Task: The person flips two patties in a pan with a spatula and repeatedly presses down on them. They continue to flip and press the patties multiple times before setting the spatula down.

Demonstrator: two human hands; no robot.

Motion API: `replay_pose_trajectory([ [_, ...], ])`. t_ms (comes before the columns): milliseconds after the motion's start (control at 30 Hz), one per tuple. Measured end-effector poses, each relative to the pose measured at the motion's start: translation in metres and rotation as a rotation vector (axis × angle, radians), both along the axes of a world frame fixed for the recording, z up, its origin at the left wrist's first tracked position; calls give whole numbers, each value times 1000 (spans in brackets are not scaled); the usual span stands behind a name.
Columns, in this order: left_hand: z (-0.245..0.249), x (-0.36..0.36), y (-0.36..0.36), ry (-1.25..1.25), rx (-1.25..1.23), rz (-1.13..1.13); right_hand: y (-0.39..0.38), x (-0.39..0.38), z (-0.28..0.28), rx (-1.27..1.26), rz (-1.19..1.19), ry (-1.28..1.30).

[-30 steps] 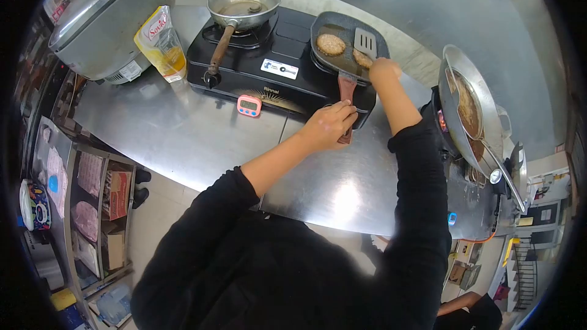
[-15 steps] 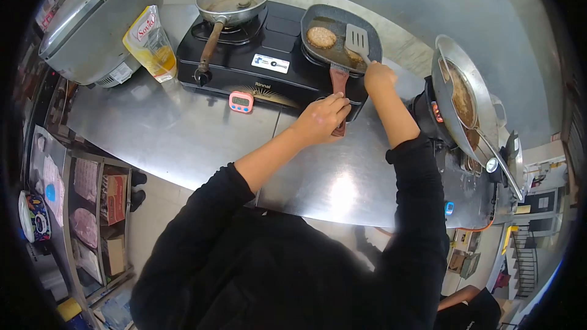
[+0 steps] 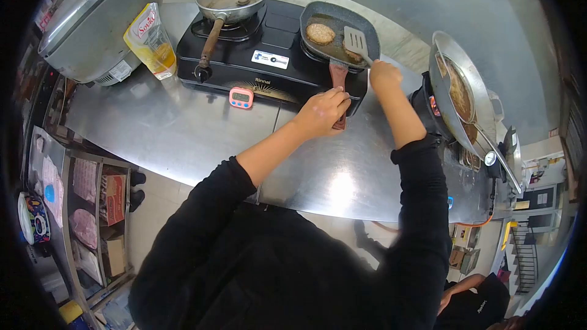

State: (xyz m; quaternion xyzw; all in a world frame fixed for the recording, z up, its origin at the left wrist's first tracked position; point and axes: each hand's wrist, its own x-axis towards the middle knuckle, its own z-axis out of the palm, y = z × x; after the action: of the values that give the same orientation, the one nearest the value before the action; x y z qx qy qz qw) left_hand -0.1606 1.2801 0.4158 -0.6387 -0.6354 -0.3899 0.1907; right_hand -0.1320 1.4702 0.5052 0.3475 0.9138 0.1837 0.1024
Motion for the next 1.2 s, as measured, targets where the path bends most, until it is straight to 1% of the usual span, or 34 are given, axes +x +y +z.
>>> replay_pose_trajectory([
  [67, 0, -2, 1, 9, -3, 1, 4, 4, 8, 8, 38, -8],
  [233, -2, 0, 2, 19, -1, 11, -1, 12, -15, 37, 33, 24],
  [333, -1, 0, 2, 20, 4, 11, 6, 7, 14, 26, 115, -67],
  [433, 0, 0, 1, 43, -8, 26, -19, -11, 25, 26, 183, 69],
  [533, -3, 0, 2, 42, 5, 32, -50, -40, 23, -20, 286, 120],
  [633, -7, -1, 4, 24, 28, 24, -61, -61, 8, -64, 86, 107],
  [733, -11, -2, 4, 29, 41, 31, -71, -63, -4, -122, 14, -23],
  [833, -8, -2, 5, 52, 80, 22, -56, -68, -4, -20, 109, 14],
  [933, -5, -3, 3, 28, -31, 2, -47, -83, 24, -13, 150, -86],
  [1033, -6, -3, 3, 25, -35, 6, -58, -89, 19, -22, 137, -48],
  [1133, -12, -3, 4, 50, 4, 30, -79, -80, -3, 7, 40, 125],
  [1200, -11, -3, 4, 22, -9, 11, -78, -78, -7, 4, 49, 119],
])
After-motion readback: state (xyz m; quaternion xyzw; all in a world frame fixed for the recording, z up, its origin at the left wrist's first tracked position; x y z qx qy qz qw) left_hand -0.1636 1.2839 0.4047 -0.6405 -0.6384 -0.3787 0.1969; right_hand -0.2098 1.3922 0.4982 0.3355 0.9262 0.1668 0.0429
